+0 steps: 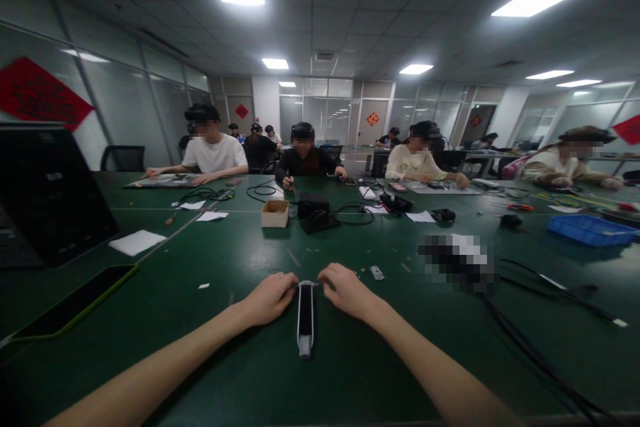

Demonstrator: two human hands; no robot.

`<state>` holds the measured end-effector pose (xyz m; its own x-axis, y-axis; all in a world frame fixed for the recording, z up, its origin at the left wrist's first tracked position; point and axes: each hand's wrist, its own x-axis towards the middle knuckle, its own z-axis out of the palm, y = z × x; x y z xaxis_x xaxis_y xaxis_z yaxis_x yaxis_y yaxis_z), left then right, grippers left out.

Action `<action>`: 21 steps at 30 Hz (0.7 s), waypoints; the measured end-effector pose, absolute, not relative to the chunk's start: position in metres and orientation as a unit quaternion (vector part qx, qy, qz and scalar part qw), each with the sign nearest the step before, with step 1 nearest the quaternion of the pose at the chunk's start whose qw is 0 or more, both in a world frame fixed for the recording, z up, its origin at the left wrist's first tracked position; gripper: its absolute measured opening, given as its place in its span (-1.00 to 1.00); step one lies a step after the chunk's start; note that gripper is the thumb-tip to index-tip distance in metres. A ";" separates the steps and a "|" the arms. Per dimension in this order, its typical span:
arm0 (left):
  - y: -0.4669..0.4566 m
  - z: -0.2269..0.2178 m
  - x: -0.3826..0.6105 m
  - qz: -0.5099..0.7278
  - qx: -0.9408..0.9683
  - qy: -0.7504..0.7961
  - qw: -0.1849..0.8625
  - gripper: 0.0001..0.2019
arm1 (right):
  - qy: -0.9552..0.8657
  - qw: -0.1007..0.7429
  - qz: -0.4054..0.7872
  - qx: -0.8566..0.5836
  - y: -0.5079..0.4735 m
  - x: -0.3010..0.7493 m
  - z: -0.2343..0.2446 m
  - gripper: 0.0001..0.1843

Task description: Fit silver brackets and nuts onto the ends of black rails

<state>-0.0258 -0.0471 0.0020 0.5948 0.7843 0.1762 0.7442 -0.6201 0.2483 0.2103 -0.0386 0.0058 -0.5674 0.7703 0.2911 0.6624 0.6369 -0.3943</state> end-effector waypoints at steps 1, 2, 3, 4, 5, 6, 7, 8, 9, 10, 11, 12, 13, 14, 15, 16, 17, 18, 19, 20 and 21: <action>-0.047 0.002 -0.026 0.135 0.890 0.430 0.075 -0.85 | -0.876 0.217 0.128 -0.410 -0.037 0.211 0.004 -0.79; -0.047 0.002 -0.026 0.135 0.889 0.430 0.076 -0.85 | -0.876 0.213 0.134 -0.411 -0.036 0.211 0.002 -0.79; -0.047 0.002 -0.025 0.134 0.889 0.431 0.076 -0.85 | -0.876 0.212 0.140 -0.411 -0.036 0.211 0.001 -0.79; -0.047 0.003 -0.025 0.134 0.889 0.432 0.076 -0.85 | -0.876 0.213 0.144 -0.408 -0.035 0.211 0.001 -0.79; -0.047 0.003 -0.025 0.133 0.889 0.432 0.076 -0.85 | -0.876 0.215 0.147 -0.405 -0.035 0.212 0.001 -0.79; -0.047 0.003 -0.025 0.133 0.889 0.431 0.075 -0.85 | -0.877 0.216 0.150 -0.401 -0.035 0.212 0.001 -0.78; -0.047 0.003 -0.025 0.132 0.890 0.431 0.075 -0.85 | -0.879 0.217 0.151 -0.398 -0.035 0.212 0.002 -0.78; -0.047 0.003 -0.025 0.131 0.890 0.431 0.075 -0.85 | -0.879 0.218 0.153 -0.395 -0.035 0.212 0.002 -0.77; -0.047 0.003 -0.025 0.130 0.890 0.431 0.075 -0.85 | -0.880 0.217 0.156 -0.393 -0.035 0.212 0.003 -0.77; -0.047 0.003 -0.025 0.129 0.890 0.431 0.074 -0.85 | -0.879 0.216 0.159 -0.395 -0.035 0.212 0.003 -0.76; -0.047 0.003 -0.024 0.128 0.890 0.431 0.073 -0.85 | -0.877 0.214 0.162 -0.398 -0.035 0.212 0.004 -0.76; -0.047 0.003 -0.024 0.126 0.890 0.432 0.072 -0.85 | -0.876 0.212 0.164 -0.402 -0.035 0.212 0.004 -0.76; -0.047 0.003 -0.024 0.125 0.890 0.432 0.071 -0.85 | -0.874 0.210 0.166 -0.405 -0.035 0.212 0.004 -0.77; -0.047 0.003 -0.024 0.124 0.890 0.433 0.069 -0.85 | -0.873 0.210 0.166 -0.408 -0.035 0.212 0.005 -0.78; -0.047 0.003 -0.024 0.123 0.890 0.434 0.069 -0.84 | -0.872 0.211 0.165 -0.410 -0.035 0.212 0.005 -0.79; -0.047 0.003 -0.024 0.122 0.890 0.435 0.068 -0.84 | -0.871 0.212 0.164 -0.411 -0.035 0.212 0.006 -0.79; -0.047 0.003 -0.024 0.122 0.889 0.436 0.068 -0.84 | -0.871 0.213 0.165 -0.411 -0.035 0.211 0.006 -0.80; -0.047 0.003 -0.024 0.122 0.889 0.437 0.069 -0.84 | -0.871 0.214 0.165 -0.411 -0.035 0.211 0.006 -0.81; -0.048 0.003 -0.024 0.123 0.888 0.437 0.070 -0.84 | -0.870 0.215 0.167 -0.412 -0.036 0.211 0.006 -0.81; -0.048 0.003 -0.024 0.124 0.888 0.436 0.071 -0.84 | -0.869 0.216 0.169 -0.412 -0.036 0.211 0.006 -0.81; -0.048 0.004 -0.024 0.125 0.889 0.435 0.072 -0.84 | -0.867 0.218 0.171 -0.414 -0.036 0.211 0.006 -0.81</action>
<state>-0.0240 -0.0480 0.0037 0.5896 0.7919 0.1591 0.7557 -0.6103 0.2375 0.2113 -0.0358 0.0055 -0.5626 0.7922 0.2365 0.6427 0.5990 -0.4776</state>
